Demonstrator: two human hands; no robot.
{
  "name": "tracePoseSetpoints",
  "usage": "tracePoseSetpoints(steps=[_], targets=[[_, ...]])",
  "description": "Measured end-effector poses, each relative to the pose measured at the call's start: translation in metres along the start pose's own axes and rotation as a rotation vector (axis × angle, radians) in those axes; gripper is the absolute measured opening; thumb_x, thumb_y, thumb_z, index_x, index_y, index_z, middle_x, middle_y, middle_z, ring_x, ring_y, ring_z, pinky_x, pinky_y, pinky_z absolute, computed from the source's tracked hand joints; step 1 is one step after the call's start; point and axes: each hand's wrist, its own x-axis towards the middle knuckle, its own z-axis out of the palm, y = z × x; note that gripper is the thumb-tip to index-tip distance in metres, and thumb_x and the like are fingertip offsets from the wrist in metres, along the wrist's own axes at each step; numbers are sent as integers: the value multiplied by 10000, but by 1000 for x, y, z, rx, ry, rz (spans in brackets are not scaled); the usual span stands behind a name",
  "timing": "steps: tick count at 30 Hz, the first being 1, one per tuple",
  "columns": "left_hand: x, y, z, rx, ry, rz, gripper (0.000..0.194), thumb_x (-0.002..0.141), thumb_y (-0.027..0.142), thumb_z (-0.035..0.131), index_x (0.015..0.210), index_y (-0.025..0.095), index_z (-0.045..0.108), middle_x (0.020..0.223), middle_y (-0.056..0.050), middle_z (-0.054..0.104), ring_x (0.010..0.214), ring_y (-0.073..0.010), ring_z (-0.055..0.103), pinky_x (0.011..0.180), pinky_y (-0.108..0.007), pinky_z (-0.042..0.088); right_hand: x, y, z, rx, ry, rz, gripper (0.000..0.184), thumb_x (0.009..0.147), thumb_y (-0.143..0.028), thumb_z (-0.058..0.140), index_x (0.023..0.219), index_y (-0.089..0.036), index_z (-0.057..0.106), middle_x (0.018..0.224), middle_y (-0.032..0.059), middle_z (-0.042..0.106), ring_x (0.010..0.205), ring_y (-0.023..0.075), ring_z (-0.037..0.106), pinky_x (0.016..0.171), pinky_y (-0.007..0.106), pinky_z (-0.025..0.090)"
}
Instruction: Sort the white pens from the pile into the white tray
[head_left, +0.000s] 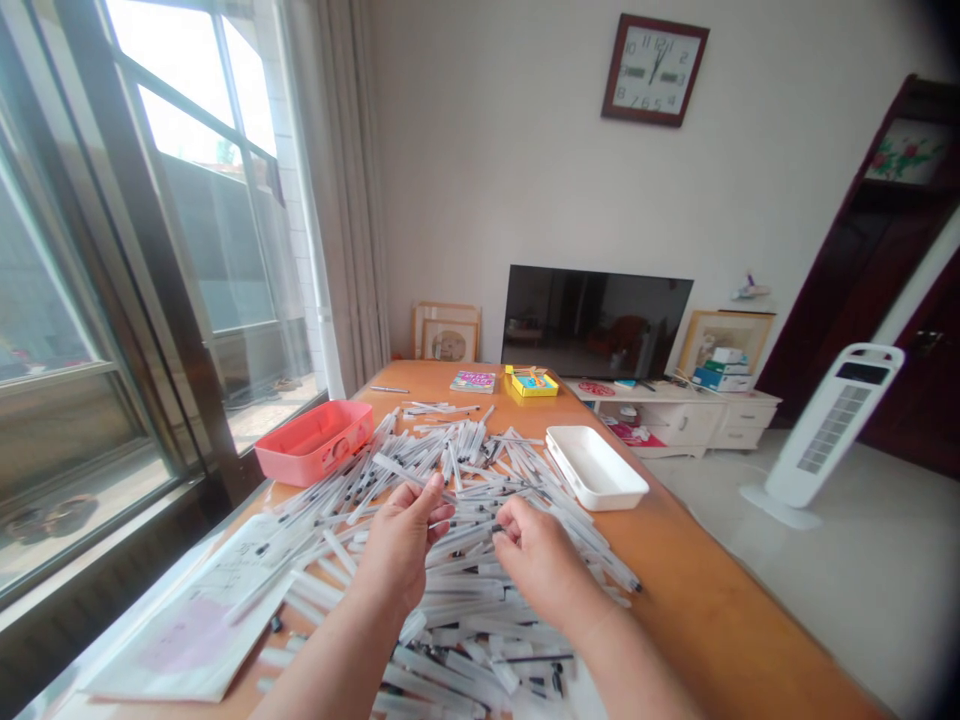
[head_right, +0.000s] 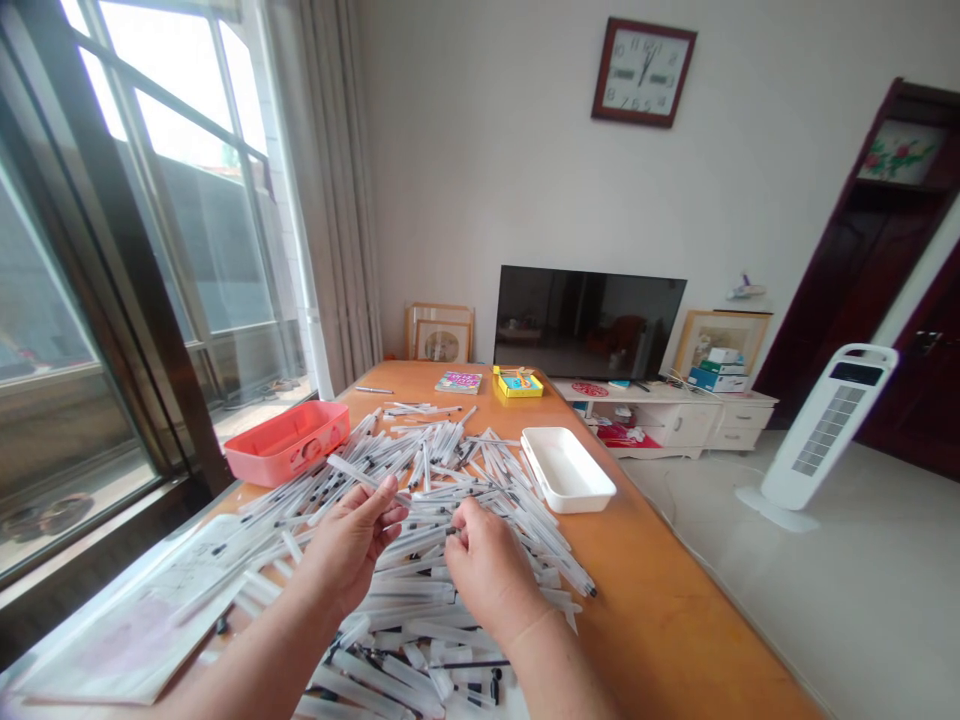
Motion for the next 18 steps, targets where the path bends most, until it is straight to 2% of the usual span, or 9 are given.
tracePoseSetpoints(steps=[3, 6, 9, 12, 15, 18], targets=[[-2, -3, 2, 13, -39, -17, 394, 705, 484, 806, 800, 176, 580, 751, 18, 591, 674, -85, 570, 607, -200, 422, 1, -3, -4, -17, 60, -19, 205, 838, -171, 521, 1001, -215, 637, 821, 39, 658, 755, 194, 587, 678, 286, 409], [-7, -5, 6, 19, -107, -34, 364, 718, 473, 802, 841, 178, 627, 776, 15, 573, 692, -81, 544, 603, -189, 402, 0, -14, -7, 85, 100, -54, 191, 942, -280, 463, 894, -207, 633, 838, 48, 665, 799, 196, 591, 718, 295, 415], [-11, -7, 9, 52, -190, -48, 328, 749, 461, 781, 888, 185, 671, 834, -2, 596, 742, -88, 537, 628, -183, 406, -3, -22, -5, 244, -6, -17, 335, 987, -442, 421, 841, -210, 612, 717, 11, 627, 658, 161, 549, 612, 275, 391], [-12, -7, 10, 77, -252, -67, 288, 779, 437, 763, 897, 186, 686, 862, -13, 618, 757, -93, 539, 635, -182, 414, -4, -23, -1, 360, -97, 35, 379, 972, -502, 446, 812, -198, 603, 631, -18, 565, 573, 132, 486, 548, 256, 358], [-9, -1, 7, -40, -268, -53, 305, 817, 415, 732, 1035, 207, 689, 910, -25, 638, 799, -115, 579, 671, -208, 457, -5, -22, -2, 480, -140, 123, 405, 961, -526, 470, 808, -178, 612, 582, -34, 513, 551, 112, 446, 544, 239, 350], [-4, 11, 2, -206, -254, -22, 342, 899, 425, 624, 1171, 220, 655, 1092, -76, 671, 920, -160, 624, 751, -268, 511, -5, -23, -6, 627, -235, 223, 426, 955, -541, 480, 849, -162, 644, 543, -41, 486, 517, 90, 398, 512, 219, 304]])
